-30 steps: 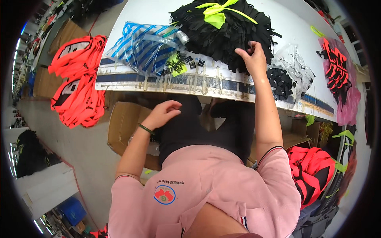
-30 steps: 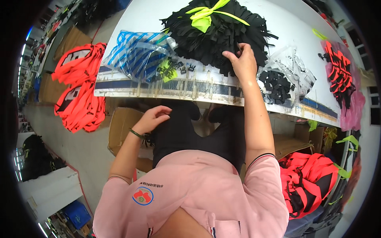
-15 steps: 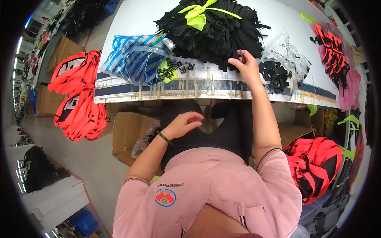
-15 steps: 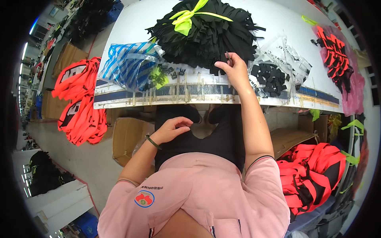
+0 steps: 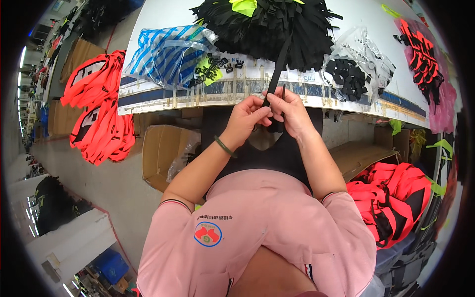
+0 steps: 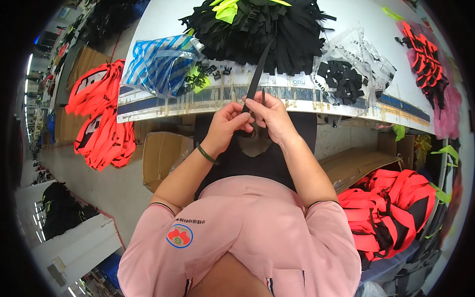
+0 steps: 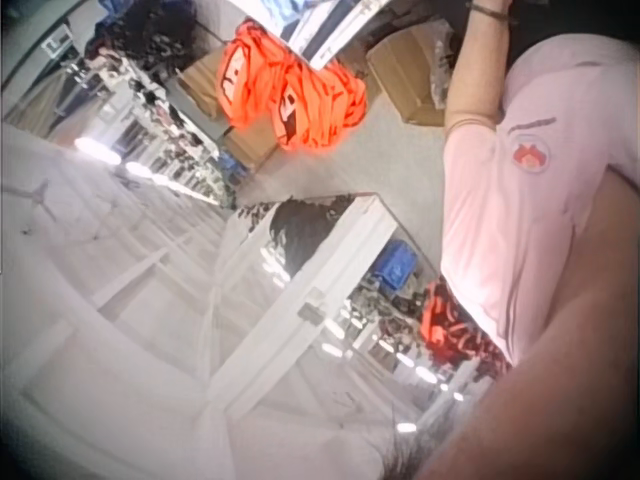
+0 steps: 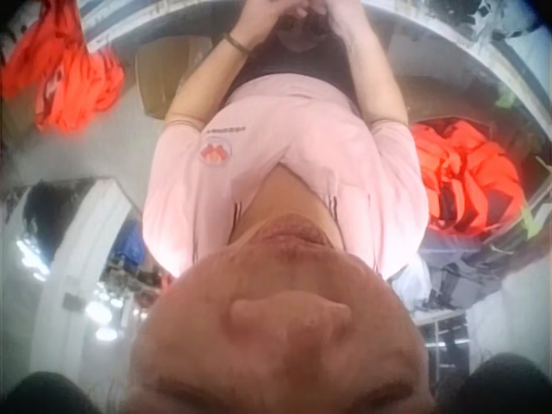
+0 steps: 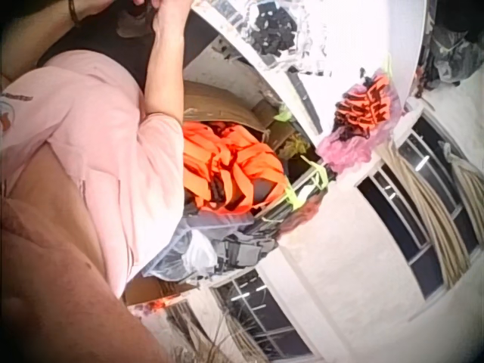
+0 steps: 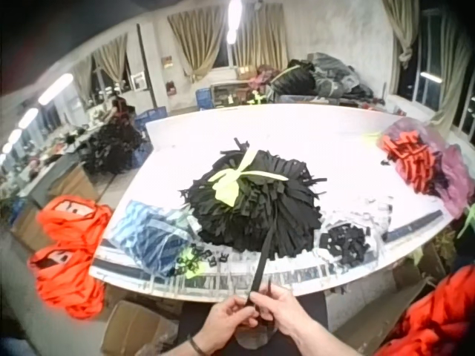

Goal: Assembling black straps with plastic buckles on a workbench.

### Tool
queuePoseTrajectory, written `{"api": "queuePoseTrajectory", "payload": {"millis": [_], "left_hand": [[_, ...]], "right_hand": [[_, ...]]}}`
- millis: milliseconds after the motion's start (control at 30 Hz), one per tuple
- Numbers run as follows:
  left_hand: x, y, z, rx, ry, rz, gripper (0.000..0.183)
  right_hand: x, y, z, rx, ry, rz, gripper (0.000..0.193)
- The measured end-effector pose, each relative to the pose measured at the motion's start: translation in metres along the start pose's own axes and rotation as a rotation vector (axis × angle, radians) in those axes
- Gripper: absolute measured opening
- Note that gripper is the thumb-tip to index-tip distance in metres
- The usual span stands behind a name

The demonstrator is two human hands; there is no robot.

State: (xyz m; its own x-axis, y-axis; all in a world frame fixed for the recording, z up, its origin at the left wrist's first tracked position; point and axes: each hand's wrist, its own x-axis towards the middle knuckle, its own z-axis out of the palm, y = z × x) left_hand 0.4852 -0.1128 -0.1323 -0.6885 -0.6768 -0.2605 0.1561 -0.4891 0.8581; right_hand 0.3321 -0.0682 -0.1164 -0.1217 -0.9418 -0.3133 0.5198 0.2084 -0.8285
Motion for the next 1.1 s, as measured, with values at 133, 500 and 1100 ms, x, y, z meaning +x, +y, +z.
{"api": "queuePoseTrajectory", "payload": {"millis": [133, 500, 1100], "left_hand": [[-0.008, -0.015, -0.013, 0.077, -0.014, -0.045, 0.009], [0.027, 0.028, -0.075, 1.169, 0.016, 0.367, 0.014], [0.082, 0.048, -0.101, 1.531, 0.177, 0.325, 0.018]], "right_hand": [[0.004, -0.026, -0.013, 0.036, 0.118, -0.12, 0.012], [-0.019, -0.042, -0.021, -0.167, 0.245, -0.318, 0.006], [-0.019, 0.036, -0.009, -0.107, 0.059, 0.109, 0.009]]}}
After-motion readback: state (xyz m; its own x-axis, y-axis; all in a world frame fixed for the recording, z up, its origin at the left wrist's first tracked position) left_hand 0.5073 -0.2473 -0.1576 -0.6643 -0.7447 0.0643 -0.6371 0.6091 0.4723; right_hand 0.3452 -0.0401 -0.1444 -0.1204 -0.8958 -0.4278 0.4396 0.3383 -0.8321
